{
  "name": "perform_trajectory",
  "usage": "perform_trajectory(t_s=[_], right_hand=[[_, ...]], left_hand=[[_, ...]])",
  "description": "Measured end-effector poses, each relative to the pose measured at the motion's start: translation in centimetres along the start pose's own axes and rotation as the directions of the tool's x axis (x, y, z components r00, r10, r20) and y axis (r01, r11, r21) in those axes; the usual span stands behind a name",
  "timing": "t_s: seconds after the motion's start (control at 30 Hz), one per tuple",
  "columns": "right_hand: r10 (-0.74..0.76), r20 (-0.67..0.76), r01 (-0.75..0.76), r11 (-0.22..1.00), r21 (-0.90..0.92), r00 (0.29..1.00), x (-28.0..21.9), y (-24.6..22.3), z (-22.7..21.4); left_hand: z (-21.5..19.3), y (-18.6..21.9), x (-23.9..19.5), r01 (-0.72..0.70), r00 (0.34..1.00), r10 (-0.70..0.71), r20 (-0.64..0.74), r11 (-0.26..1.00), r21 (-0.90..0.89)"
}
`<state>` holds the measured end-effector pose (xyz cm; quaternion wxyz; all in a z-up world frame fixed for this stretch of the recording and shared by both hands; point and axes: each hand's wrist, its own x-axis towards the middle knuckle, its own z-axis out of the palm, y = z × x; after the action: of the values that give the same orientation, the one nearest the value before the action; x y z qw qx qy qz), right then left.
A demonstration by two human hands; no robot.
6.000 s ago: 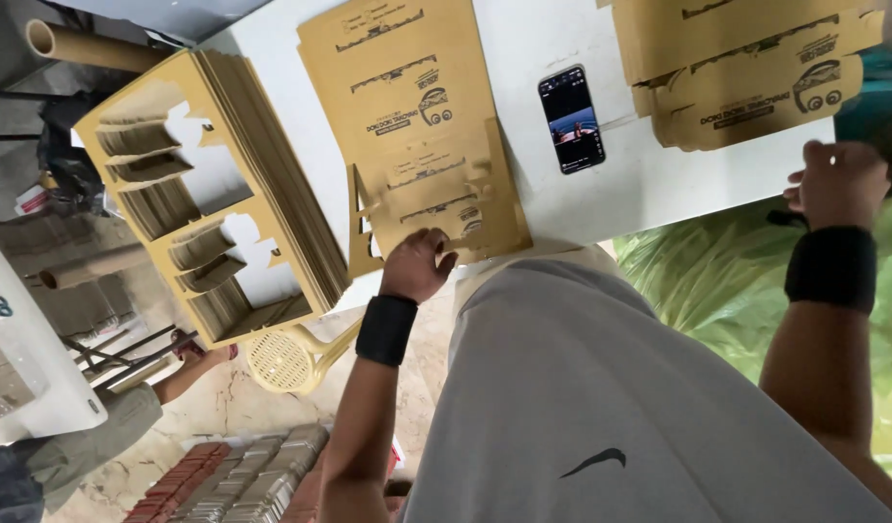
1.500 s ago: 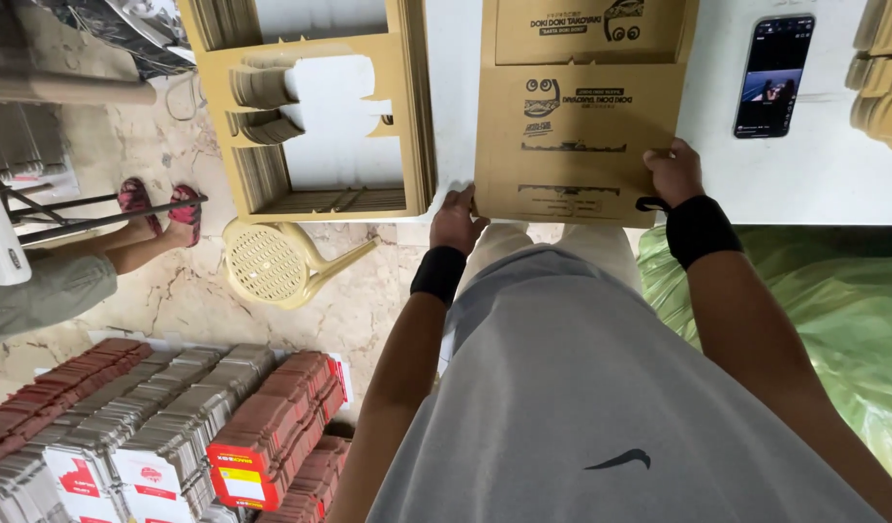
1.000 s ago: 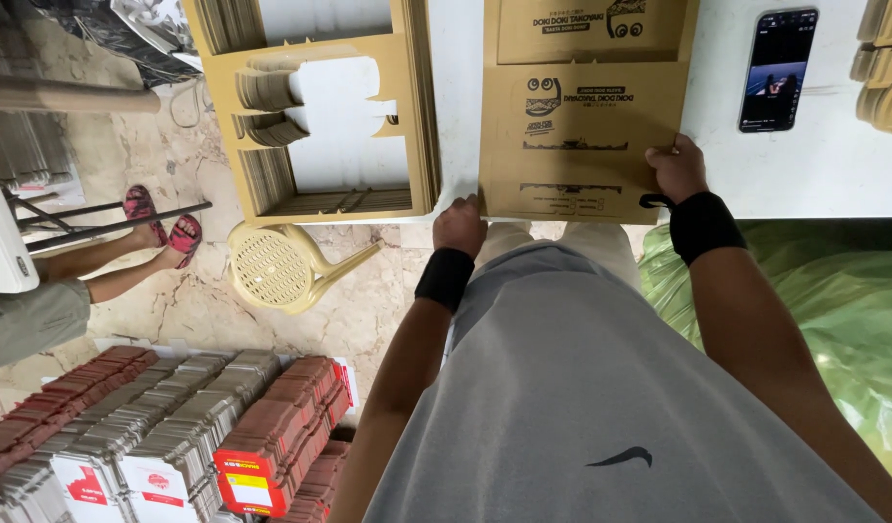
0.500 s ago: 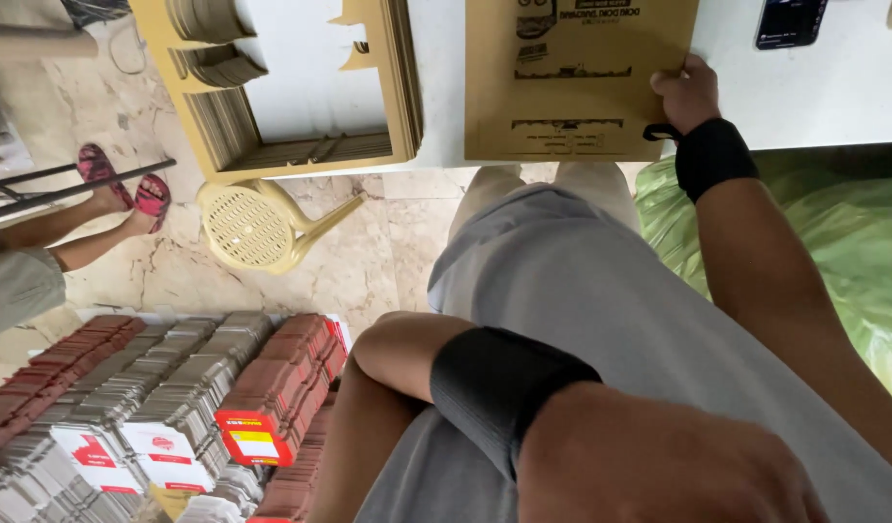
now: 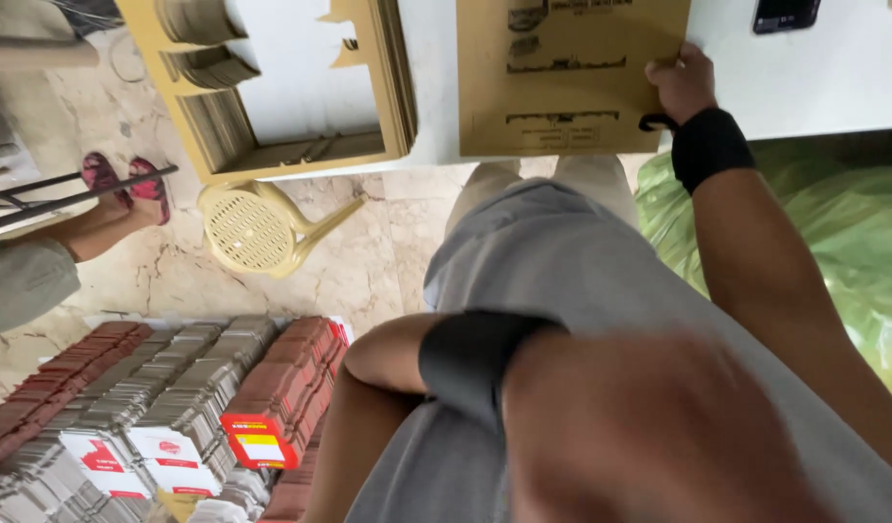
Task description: Folding flat cardboard sheets into boxes and stacking them on a table in a factory setting.
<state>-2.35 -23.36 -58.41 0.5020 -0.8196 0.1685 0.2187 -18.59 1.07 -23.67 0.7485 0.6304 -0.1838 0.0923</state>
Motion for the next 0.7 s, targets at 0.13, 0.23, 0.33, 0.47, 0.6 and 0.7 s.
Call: perform_trajectory(t_s=[0.13, 0.23, 0.33, 0.47, 0.6, 0.7], right_hand=[[0.046, -0.030, -0.049, 0.992, -0.115, 0.998, -0.1, -1.0, -0.2], [0.144, -0.019, -0.145, 0.986, -0.085, 0.989, -0.8, -1.1, 0.2], [0.067, -0.054, -0.072, 0.993, -0.091, 0.996, 0.0, -0.5, 0.1], [0.030, 0.054, -0.025, 0.996, -0.084, 0.998, -1.7, -1.3, 0.1], [0.079, 0.065, -0.072, 0.992, -0.105, 0.995, -1.5, -1.5, -0.1], [0.104, 0.101, -0.096, 0.992, -0.084, 0.989, -3.2, -4.4, -0.2]], left_hand=[[-7.6, -10.0, 4.6, -0.109, 0.994, 0.109, 0.017, 0.994, 0.001], [-13.7, -21.5, -2.0, 0.440, 0.896, -0.293, -0.334, 0.478, 0.760], [-16.7, -28.5, -7.0, 0.743, 0.666, -0.418, -0.618, 0.293, 0.602], [-16.5, -27.4, -7.3, 0.745, 0.515, -0.695, -0.501, 0.073, 0.663], [-17.8, -28.7, -6.2, 0.963, 0.269, -0.774, -0.573, 0.202, 0.179], [-19.6, -28.9, -5.3, 0.981, 0.194, -0.864, -0.464, 0.184, 0.067]])
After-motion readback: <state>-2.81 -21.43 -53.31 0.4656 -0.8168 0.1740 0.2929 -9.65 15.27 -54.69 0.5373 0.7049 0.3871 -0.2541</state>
